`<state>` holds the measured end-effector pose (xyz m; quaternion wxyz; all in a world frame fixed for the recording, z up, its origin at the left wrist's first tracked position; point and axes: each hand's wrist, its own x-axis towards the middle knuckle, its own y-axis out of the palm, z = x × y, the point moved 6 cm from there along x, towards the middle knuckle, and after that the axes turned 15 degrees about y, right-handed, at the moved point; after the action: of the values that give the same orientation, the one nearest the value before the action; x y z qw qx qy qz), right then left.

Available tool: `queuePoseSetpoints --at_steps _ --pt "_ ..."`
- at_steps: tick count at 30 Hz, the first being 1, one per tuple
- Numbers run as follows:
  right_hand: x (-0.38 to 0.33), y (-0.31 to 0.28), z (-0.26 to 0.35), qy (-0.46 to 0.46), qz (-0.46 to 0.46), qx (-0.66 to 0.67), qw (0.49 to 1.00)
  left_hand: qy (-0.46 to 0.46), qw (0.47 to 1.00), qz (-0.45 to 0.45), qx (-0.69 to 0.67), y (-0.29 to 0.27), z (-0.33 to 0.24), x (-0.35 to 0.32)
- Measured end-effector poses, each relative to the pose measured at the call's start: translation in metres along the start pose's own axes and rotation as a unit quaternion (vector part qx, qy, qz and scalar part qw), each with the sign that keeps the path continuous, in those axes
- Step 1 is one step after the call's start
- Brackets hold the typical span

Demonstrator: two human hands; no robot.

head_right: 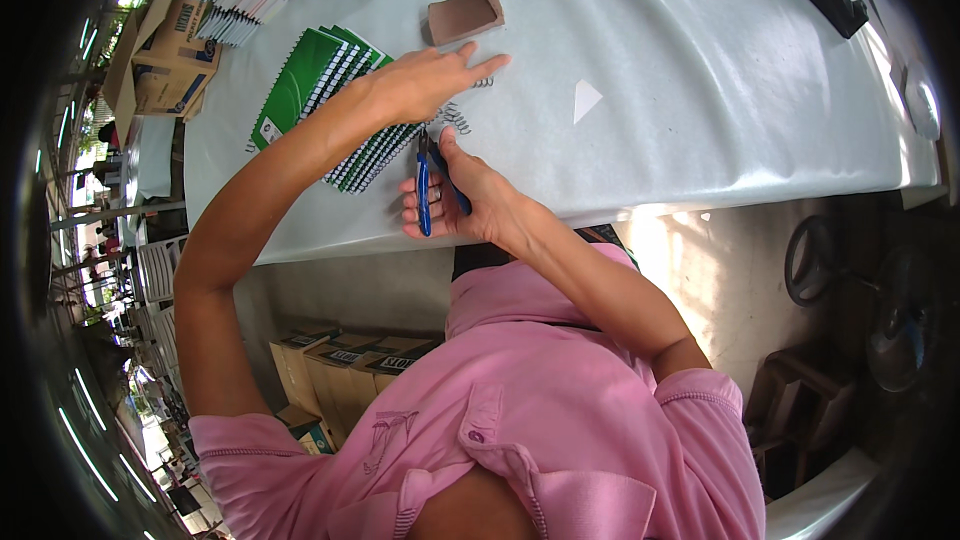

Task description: The person trims the spiral binding of green notebooks using pliers. They pick up a notebook, use the pliers to cut the metal spiral, and place the trimmed notebook on a stack. The process is repeated for multiple notebooks on a white table.

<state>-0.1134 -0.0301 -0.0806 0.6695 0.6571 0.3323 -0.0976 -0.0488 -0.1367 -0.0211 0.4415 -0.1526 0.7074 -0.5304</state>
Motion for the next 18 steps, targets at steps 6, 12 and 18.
queuePoseSetpoints --at_steps 6,12,18 --pt "0.007 0.005 0.004 0.013 0.104 0.042 0.994 0.0 1.0 0.009 0.014 -0.002 -0.004 -0.002" --pt "-0.019 -0.008 -0.002 -0.015 -0.011 -0.073 0.997 -0.024 1.0 -0.016 0.009 0.011 -0.011 -0.003" --pt "-0.138 -0.056 0.062 -0.337 -0.496 -0.46 0.655 -0.049 0.995 -0.077 -0.04 -0.006 -0.02 -0.003"
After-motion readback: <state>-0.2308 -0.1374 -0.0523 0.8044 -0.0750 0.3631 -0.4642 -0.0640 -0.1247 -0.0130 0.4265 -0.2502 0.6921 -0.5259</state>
